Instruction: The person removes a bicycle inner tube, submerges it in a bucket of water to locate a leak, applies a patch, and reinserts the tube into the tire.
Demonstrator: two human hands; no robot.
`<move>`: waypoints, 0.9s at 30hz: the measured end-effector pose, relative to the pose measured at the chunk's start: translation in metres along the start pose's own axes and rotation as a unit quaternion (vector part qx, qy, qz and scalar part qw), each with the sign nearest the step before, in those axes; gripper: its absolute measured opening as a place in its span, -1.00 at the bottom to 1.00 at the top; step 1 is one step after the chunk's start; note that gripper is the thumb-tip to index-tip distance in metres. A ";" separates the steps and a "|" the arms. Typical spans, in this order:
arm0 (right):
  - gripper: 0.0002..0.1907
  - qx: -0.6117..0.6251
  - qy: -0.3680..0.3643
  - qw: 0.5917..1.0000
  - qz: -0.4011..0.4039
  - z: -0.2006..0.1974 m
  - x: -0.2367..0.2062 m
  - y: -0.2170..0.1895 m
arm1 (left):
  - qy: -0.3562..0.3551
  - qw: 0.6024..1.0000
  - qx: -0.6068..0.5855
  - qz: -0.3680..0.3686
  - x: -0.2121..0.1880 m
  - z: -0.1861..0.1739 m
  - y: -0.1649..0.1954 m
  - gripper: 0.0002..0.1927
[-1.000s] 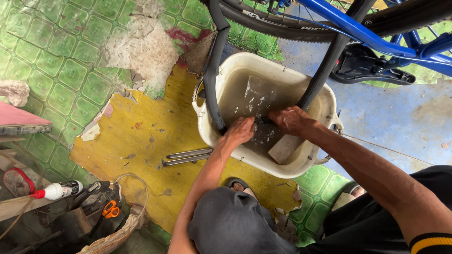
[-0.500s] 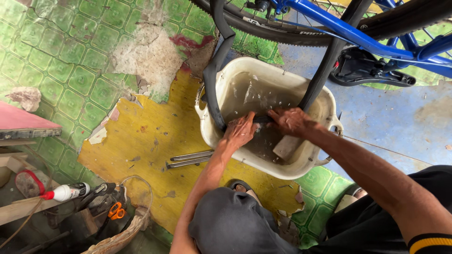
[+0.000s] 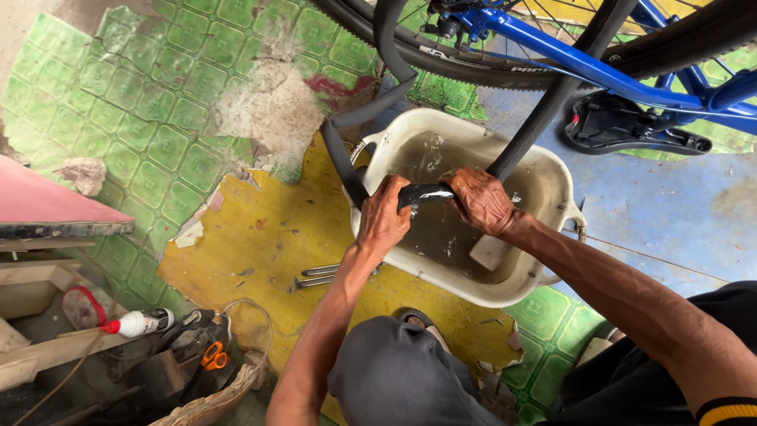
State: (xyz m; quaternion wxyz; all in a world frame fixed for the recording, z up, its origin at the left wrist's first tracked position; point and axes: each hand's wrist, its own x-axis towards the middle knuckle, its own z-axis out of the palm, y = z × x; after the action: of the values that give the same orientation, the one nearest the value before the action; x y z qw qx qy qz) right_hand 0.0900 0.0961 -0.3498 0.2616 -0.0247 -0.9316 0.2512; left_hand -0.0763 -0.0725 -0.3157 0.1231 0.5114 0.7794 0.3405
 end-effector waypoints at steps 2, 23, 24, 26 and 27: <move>-0.58 0.001 -0.018 1.000 0.014 -0.002 0.007 -0.004 | -0.033 0.997 -0.039 -0.050 0.001 -0.012 0.006 -0.70; -0.71 0.300 -0.212 0.896 0.248 -0.050 0.065 -0.016 | -0.044 0.975 -0.216 -0.001 0.023 -0.033 0.027 -0.77; -0.74 0.303 -0.227 0.885 0.272 -0.050 0.066 -0.013 | -0.049 0.970 -0.238 -0.006 0.025 -0.034 0.026 -0.76; -0.76 0.338 -0.202 0.882 0.257 -0.050 0.067 -0.008 | -0.059 0.967 -0.248 -0.005 0.028 -0.036 0.026 -0.73; -0.77 0.356 -0.190 0.880 0.251 -0.050 0.066 -0.006 | -0.066 0.965 -0.254 -0.006 0.029 -0.036 0.026 -0.72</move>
State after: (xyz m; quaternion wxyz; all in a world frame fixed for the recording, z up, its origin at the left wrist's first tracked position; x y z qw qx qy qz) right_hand 0.0586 0.1257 -0.2786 -0.0008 -0.1145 -0.7735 0.6233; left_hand -0.0900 -0.0554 -0.2672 0.3019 0.4800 0.6605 0.4922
